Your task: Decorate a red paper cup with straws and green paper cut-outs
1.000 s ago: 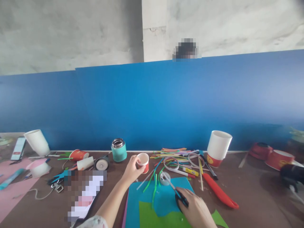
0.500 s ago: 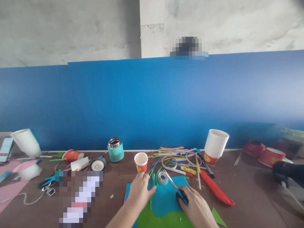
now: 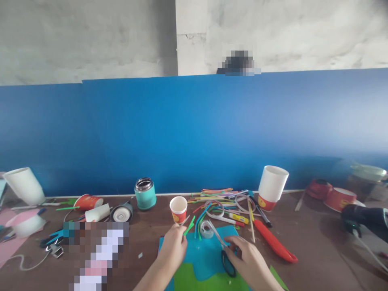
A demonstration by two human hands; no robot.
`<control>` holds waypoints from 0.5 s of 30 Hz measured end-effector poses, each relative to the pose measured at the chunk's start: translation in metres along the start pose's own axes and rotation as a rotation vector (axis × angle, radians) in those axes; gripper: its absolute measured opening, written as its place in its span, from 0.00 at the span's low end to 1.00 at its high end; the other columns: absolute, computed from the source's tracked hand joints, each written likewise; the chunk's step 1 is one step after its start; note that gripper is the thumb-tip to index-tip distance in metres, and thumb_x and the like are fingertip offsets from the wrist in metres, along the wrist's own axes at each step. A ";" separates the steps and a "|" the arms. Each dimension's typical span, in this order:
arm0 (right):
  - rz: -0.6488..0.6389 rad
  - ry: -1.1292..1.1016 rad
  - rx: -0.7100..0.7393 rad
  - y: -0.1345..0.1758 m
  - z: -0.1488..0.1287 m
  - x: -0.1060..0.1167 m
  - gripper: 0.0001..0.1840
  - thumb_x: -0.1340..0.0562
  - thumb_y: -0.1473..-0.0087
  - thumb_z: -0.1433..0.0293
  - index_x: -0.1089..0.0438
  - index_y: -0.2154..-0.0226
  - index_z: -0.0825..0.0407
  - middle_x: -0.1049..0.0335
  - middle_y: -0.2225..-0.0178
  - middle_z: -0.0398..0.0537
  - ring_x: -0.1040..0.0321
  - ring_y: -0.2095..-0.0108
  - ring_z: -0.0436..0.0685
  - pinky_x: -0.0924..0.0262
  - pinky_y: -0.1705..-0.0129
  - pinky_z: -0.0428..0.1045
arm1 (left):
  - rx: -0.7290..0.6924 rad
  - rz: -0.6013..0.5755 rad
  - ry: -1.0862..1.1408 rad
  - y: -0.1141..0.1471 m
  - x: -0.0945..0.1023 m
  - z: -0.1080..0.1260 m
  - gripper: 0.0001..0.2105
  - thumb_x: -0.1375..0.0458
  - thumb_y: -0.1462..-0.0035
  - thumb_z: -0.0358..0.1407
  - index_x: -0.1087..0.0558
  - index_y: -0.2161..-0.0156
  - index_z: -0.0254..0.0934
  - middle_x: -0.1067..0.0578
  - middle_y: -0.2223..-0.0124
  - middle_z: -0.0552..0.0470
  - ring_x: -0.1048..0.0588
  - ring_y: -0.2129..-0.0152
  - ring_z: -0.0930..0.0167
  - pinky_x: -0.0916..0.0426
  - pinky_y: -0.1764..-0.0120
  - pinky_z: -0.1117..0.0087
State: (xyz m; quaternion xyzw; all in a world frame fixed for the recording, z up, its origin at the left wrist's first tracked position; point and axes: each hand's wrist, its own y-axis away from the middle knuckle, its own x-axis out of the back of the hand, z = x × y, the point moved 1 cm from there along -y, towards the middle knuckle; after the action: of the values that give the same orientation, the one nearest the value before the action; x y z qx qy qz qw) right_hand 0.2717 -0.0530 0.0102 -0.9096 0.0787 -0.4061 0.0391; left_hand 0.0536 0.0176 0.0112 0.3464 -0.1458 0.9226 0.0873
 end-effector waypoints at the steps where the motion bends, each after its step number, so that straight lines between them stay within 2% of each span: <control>1: -0.025 -0.081 -0.002 -0.003 -0.006 0.000 0.14 0.46 0.49 0.62 0.27 0.68 0.51 0.29 0.74 0.46 0.33 0.73 0.55 0.42 0.69 0.47 | 0.041 -0.012 0.172 0.001 0.005 0.005 0.08 0.46 0.56 0.25 0.26 0.71 0.37 0.26 0.69 0.48 0.27 0.69 0.63 0.36 0.65 0.68; 3: -0.119 -0.288 -0.038 -0.010 -0.020 -0.003 0.18 0.47 0.48 0.58 0.29 0.75 0.53 0.32 0.79 0.44 0.36 0.77 0.53 0.45 0.76 0.45 | 0.177 -0.178 0.533 0.004 0.009 0.016 0.06 0.45 0.53 0.31 0.26 0.74 0.36 0.30 0.78 0.53 0.31 0.78 0.69 0.39 0.74 0.72; 5: -0.199 -0.478 -0.121 -0.019 -0.034 -0.008 0.22 0.46 0.49 0.54 0.31 0.79 0.54 0.38 0.84 0.41 0.43 0.83 0.48 0.52 0.83 0.43 | 0.301 -0.309 0.855 0.009 0.006 0.027 0.06 0.42 0.56 0.34 0.25 0.72 0.34 0.31 0.79 0.55 0.34 0.82 0.74 0.41 0.76 0.74; 7: -0.166 -0.642 -0.214 -0.030 -0.044 -0.015 0.24 0.45 0.50 0.52 0.33 0.80 0.55 0.44 0.86 0.37 0.47 0.85 0.45 0.56 0.84 0.41 | 0.346 -0.407 1.055 0.014 -0.004 0.033 0.07 0.38 0.62 0.34 0.26 0.75 0.31 0.33 0.80 0.54 0.34 0.83 0.75 0.43 0.77 0.75; 8: -0.119 -0.704 -0.226 -0.035 -0.048 -0.017 0.23 0.44 0.51 0.53 0.33 0.79 0.55 0.46 0.86 0.36 0.49 0.85 0.44 0.56 0.84 0.41 | 0.373 -0.423 1.112 0.016 -0.011 0.034 0.08 0.36 0.64 0.35 0.26 0.76 0.31 0.33 0.81 0.55 0.34 0.83 0.75 0.43 0.77 0.74; 10: -0.112 -0.756 -0.208 -0.043 -0.051 -0.023 0.20 0.41 0.54 0.55 0.29 0.75 0.56 0.48 0.86 0.34 0.50 0.86 0.44 0.57 0.84 0.40 | 0.448 -0.428 1.183 0.019 -0.023 0.030 0.13 0.33 0.67 0.38 0.27 0.75 0.31 0.33 0.82 0.55 0.33 0.84 0.74 0.44 0.79 0.75; 15: -0.219 -0.757 -0.175 -0.044 -0.046 -0.035 0.21 0.38 0.57 0.54 0.26 0.74 0.57 0.46 0.87 0.36 0.50 0.84 0.45 0.56 0.82 0.42 | 0.529 -0.408 1.332 0.022 -0.046 0.014 0.17 0.32 0.63 0.44 0.30 0.73 0.33 0.28 0.77 0.51 0.29 0.82 0.72 0.40 0.76 0.73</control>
State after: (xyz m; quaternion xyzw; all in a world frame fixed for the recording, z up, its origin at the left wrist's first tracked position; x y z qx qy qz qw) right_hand 0.2192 -0.0040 0.0219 -0.9978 -0.0043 -0.0357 -0.0555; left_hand 0.0904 -0.0107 -0.0139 -0.2565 0.2321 0.9070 0.2403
